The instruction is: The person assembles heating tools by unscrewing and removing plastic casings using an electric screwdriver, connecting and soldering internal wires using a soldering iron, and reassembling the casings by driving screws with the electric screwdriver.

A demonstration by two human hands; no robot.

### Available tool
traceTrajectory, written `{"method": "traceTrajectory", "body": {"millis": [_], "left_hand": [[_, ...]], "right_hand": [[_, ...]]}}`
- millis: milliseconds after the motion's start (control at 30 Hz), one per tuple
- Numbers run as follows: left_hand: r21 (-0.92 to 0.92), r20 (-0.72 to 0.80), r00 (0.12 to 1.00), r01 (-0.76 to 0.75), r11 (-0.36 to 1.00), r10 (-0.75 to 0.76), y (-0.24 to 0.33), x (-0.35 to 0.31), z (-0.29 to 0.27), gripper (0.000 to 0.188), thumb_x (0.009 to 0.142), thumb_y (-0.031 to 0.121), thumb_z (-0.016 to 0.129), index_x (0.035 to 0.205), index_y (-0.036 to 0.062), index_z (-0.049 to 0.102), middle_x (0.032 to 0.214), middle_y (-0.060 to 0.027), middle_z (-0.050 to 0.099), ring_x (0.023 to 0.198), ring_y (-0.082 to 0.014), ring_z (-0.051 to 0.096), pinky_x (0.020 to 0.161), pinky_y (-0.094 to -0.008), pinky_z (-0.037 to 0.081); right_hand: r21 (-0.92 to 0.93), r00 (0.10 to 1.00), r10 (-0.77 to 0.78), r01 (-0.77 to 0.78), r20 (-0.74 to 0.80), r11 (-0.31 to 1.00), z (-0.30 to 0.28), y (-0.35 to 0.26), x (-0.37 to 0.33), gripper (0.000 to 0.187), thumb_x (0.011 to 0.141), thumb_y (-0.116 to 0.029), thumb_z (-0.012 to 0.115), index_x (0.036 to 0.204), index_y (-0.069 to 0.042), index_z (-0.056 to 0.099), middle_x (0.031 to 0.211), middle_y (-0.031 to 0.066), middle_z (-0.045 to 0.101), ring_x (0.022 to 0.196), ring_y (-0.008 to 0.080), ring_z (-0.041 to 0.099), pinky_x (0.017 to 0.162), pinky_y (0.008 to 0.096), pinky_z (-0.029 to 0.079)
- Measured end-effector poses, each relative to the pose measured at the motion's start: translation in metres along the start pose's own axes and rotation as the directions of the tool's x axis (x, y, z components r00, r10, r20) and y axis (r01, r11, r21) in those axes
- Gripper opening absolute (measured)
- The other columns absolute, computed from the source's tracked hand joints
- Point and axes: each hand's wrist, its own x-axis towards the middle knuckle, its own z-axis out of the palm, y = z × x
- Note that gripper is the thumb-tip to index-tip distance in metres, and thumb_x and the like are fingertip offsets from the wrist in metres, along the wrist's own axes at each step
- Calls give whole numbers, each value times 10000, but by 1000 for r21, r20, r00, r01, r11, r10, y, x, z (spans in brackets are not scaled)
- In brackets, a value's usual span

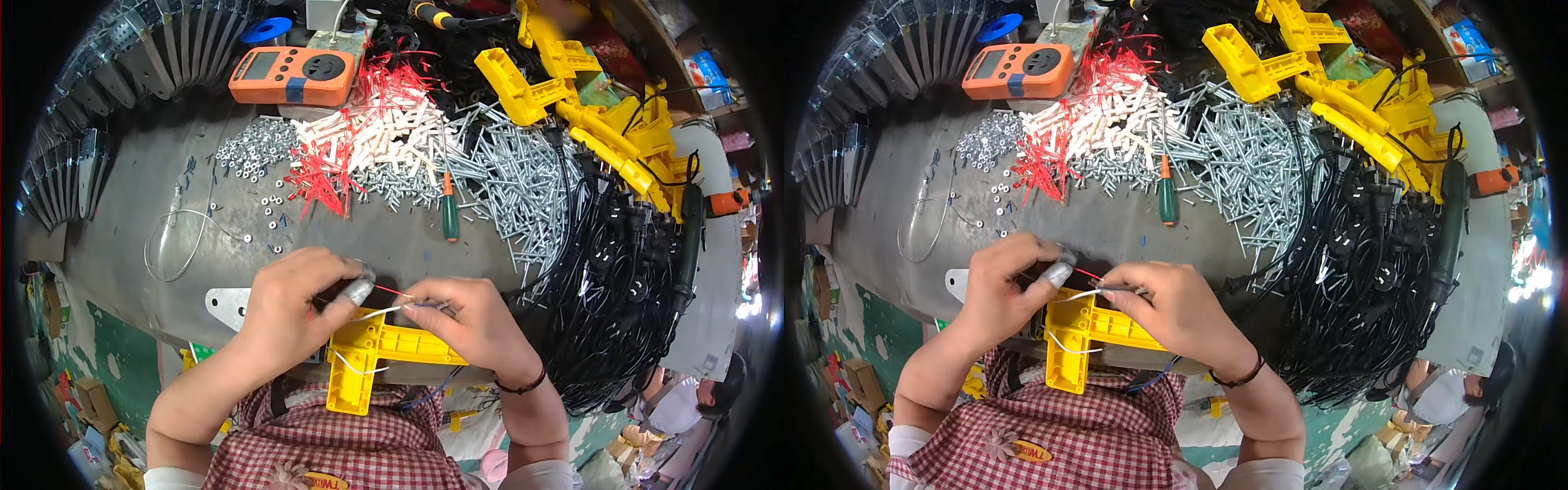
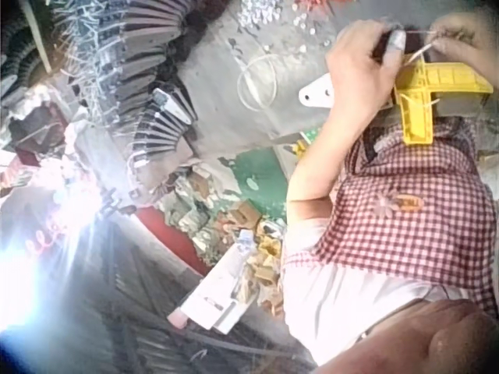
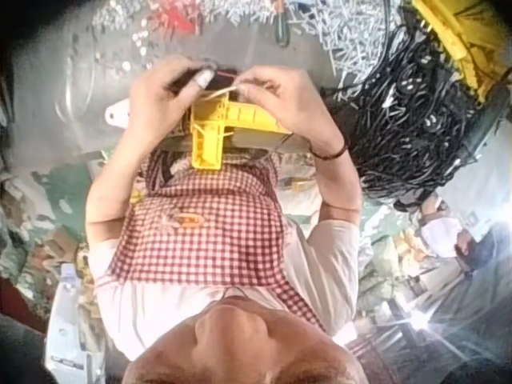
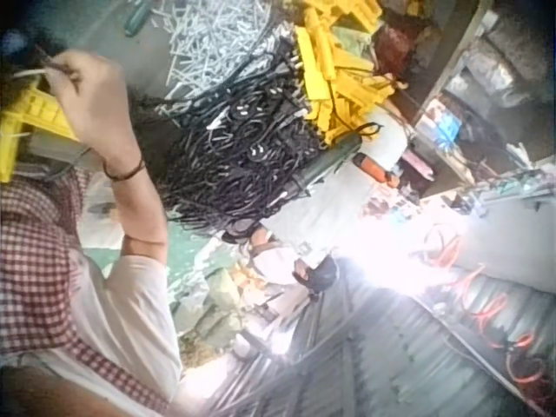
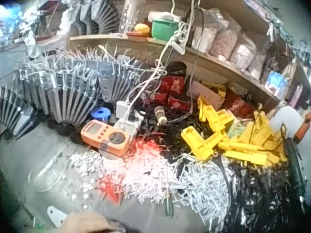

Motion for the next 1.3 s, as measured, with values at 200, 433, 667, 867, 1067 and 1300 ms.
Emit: {"method": "traceTrajectory", "body": {"millis": [200,433,667,867,1067,1300], "left_hand": [[45,16,1000,-10,999,9,10,-1,-5,214,606,17,644,815,18,595,834,-93,599,804,-274,578,706,-346,432],[180,-24,992,-118,977,124,22,-3,-2,228,620,86,714,809,43,595,838,-78,613,780,-240,578,727,-332,404],[-201,230,966,165,966,-117,15,7,-12,140,695,85,689,817,36,642,750,-69,629,707,-230,589,710,-329,419],[-180,293,942,221,958,-162,22,11,-16,163,683,101,668,833,46,638,764,-90,629,749,-280,607,758,-352,447],[-191,180,969,202,961,-168,14,6,-10,155,713,105,662,853,40,644,815,-80,640,763,-258,605,759,-338,445],[-400,234,898,439,805,-373,15,7,-10,181,760,63,639,923,-16,638,828,-56,637,796,-89,583,695,-247,477]], "right_hand": [[36,996,-25,28,-88,999,1,-10,2,176,815,-161,678,900,-9,654,727,108,649,629,130,607,585,265,457],[71,1000,-19,20,-14,997,-2,-10,7,182,808,-156,688,873,8,647,694,71,635,616,74,564,568,241,442],[-89,986,-122,112,-117,990,-6,-19,-2,206,779,-122,686,981,-96,655,635,16,539,532,86,501,490,258,393],[-521,799,-598,484,-64,703,0,-6,4,235,684,-97,692,914,-122,651,601,11,495,514,178,501,469,301,388],[-16,972,-97,96,-214,995,12,-7,2,172,844,-133,640,981,-60,567,710,83,604,610,252,610,594,331,475],[20,967,-133,141,-218,990,5,-6,5,108,855,-86,620,931,-19,584,757,94,632,661,183,636,615,292,480]]}}
